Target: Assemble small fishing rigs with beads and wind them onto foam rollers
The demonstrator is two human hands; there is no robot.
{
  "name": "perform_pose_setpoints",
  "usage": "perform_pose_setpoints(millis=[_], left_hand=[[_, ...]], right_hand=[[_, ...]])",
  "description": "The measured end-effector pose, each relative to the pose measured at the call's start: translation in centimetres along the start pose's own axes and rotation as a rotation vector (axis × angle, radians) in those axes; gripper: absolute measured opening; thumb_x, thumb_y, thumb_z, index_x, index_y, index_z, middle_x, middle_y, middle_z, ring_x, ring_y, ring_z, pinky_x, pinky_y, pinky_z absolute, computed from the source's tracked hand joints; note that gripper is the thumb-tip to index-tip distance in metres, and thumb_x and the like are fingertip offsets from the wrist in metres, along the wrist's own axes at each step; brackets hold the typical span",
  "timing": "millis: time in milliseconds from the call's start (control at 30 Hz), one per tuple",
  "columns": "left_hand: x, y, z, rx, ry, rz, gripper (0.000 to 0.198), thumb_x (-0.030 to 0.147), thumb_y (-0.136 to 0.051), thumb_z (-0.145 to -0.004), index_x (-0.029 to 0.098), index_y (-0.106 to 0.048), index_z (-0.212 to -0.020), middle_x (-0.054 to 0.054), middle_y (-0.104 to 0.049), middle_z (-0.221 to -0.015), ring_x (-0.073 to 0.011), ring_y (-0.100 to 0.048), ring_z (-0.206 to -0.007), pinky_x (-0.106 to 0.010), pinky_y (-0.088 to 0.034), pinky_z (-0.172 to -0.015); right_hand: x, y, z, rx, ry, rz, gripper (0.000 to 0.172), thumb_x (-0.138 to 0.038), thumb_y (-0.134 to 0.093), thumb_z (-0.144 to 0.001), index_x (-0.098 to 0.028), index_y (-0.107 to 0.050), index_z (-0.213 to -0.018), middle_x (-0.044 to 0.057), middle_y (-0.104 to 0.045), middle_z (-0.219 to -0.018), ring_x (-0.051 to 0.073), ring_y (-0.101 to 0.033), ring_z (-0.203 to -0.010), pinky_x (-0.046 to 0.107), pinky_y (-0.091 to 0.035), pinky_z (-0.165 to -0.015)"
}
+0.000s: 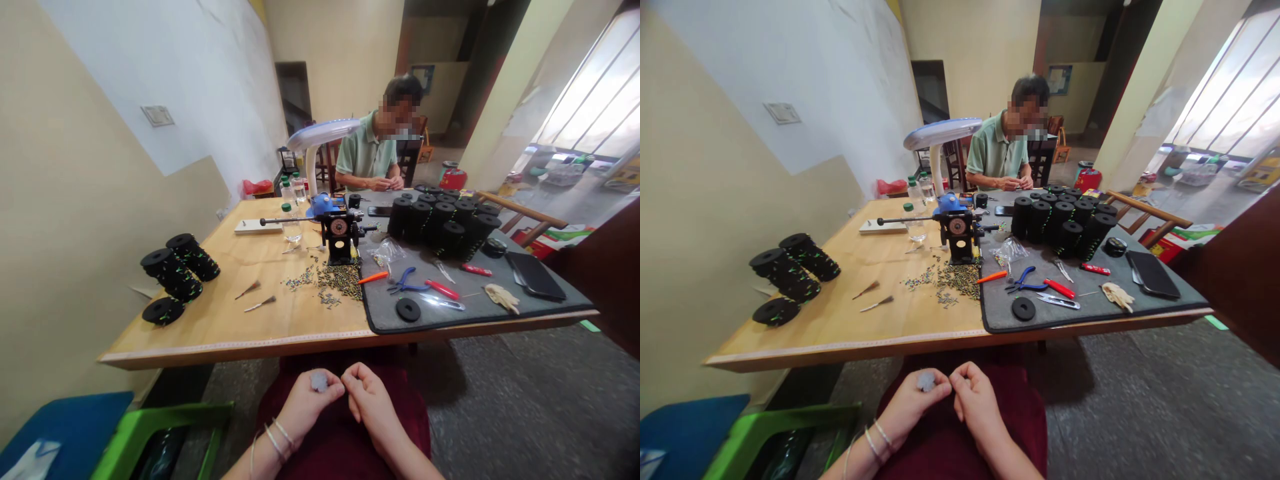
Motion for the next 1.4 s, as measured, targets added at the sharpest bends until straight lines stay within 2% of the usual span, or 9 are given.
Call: perform_pose_setpoints(millis=[133,333,500,633,900,1033,1133,1233,1400], left_hand=[[0.5,0.8,-0.1,-0.002,-0.028,-0.085,0.027,0.039,-0.072,-0.062,0.013,-0.064,-0.061,0.002,-0.053,-0.053,-0.0121,-0.043,-0.053,-0.024,-0.033,-0.054],[0.7,1.3,0.5,-0.122,-0.011,-0.149,0.031,0.04,-0.074,-0.06,0.014,-0.059,-0.057,0.003,-0.049,-0.052,-0.01,-0.038,-0.052,-0.023,-0.03,-0.052],[-0.1,-0.4,3.1,-0.371,0.291,0.264,0.038,0.045,-0.075,-0.061,0.017,-0.049,-0.059,0.011,-0.025,-0.043,-0.0041,-0.013,-0.041,-0.023,-0.008,-0.043],[1.3,-1.6,4.8,-0.448,0.347,0.519,0.039,0.039,-0.079,-0.06,0.018,-0.046,-0.059,0.012,-0.022,-0.042,-0.0028,-0.01,-0.039,-0.022,-0.005,-0.042],[4.3,-1.6,5.8,-0.419,0.281,0.697,0.038,0.036,-0.081,-0.058,0.017,-0.049,-0.061,0.011,-0.024,-0.046,-0.0015,-0.01,-0.038,-0.02,-0.007,-0.04],[5.0,-1.4,5.4,-0.396,0.228,0.582,0.038,0.041,-0.079,-0.059,0.018,-0.049,-0.061,0.012,-0.024,-0.042,-0.0027,-0.012,-0.039,-0.021,-0.007,-0.041],[5.9,-0.5,4.5,-0.27,0.115,0.373,0.037,0.043,-0.078,-0.06,0.016,-0.052,-0.06,0.01,-0.029,-0.045,-0.0038,-0.017,-0.041,-0.022,-0.01,-0.042],[6.9,0.7,3.3,-0.137,-0.018,0.151,0.035,0.044,-0.077,-0.059,0.014,-0.058,-0.06,0.006,-0.042,-0.049,-0.0065,-0.029,-0.046,-0.021,-0.019,-0.044],[7.9,2.4,1.7,-0.039,-0.166,-0.009,0.033,0.044,-0.075,-0.06,0.014,-0.06,-0.058,0.002,-0.051,-0.052,-0.0113,-0.041,-0.053,-0.023,-0.033,-0.053]], right_hand=[[-0.1,-1.0,0.2,-0.133,-0.003,0.078,0.035,-0.053,-0.054,-0.077,-0.018,-0.047,-0.079,-0.012,-0.043,-0.034,0.005,-0.027,-0.031,0.018,-0.018,-0.037],[-0.4,-2.0,1.3,-0.27,0.024,0.29,0.016,-0.03,-0.053,-0.082,-0.019,-0.051,-0.07,-0.011,-0.045,-0.038,0.006,-0.036,-0.033,0.017,-0.025,-0.038],[-4.6,-2.0,2.4,-0.274,0.27,0.449,0.018,-0.026,-0.054,-0.085,-0.019,-0.06,-0.069,-0.005,-0.058,-0.052,0.011,-0.052,-0.051,0.02,-0.038,-0.056],[-6.3,-1.5,2.8,-0.241,0.428,0.56,0.022,-0.027,-0.053,-0.087,-0.02,-0.063,-0.069,-0.001,-0.061,-0.065,0.014,-0.055,-0.065,0.023,-0.039,-0.065],[-5.9,0.5,2.1,-0.164,0.593,0.548,0.021,-0.03,-0.051,-0.088,-0.022,-0.064,-0.074,0.004,-0.063,-0.076,0.021,-0.053,-0.09,0.033,-0.042,-0.082],[-5.6,0.7,2.2,-0.178,0.542,0.546,0.019,-0.029,-0.05,-0.089,-0.024,-0.067,-0.082,0.006,-0.069,-0.087,0.024,-0.052,-0.104,0.036,-0.039,-0.091],[-6.1,0.3,2.7,-0.176,0.483,0.525,0.023,-0.033,-0.05,-0.088,-0.025,-0.065,-0.104,0.007,-0.069,-0.101,0.025,-0.052,-0.11,0.039,-0.038,-0.094],[-7.1,-1.4,3.5,-0.243,0.445,0.464,0.03,-0.039,-0.05,-0.087,-0.025,-0.06,-0.113,0.007,-0.07,-0.099,0.025,-0.059,-0.1,0.037,-0.04,-0.09],[-6.7,-3.1,2.8,-0.265,0.314,0.278,0.03,-0.046,-0.049,-0.086,-0.018,-0.059,-0.087,0.002,-0.067,-0.062,0.016,-0.061,-0.055,0.028,-0.046,-0.063]])
Point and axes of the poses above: each hand's wrist, its own z-axis away from the middle knuckle, its own y-axis out of the back of the hand, x = y × z, the point moved 9 cm from there along -z, towards the middle knuckle
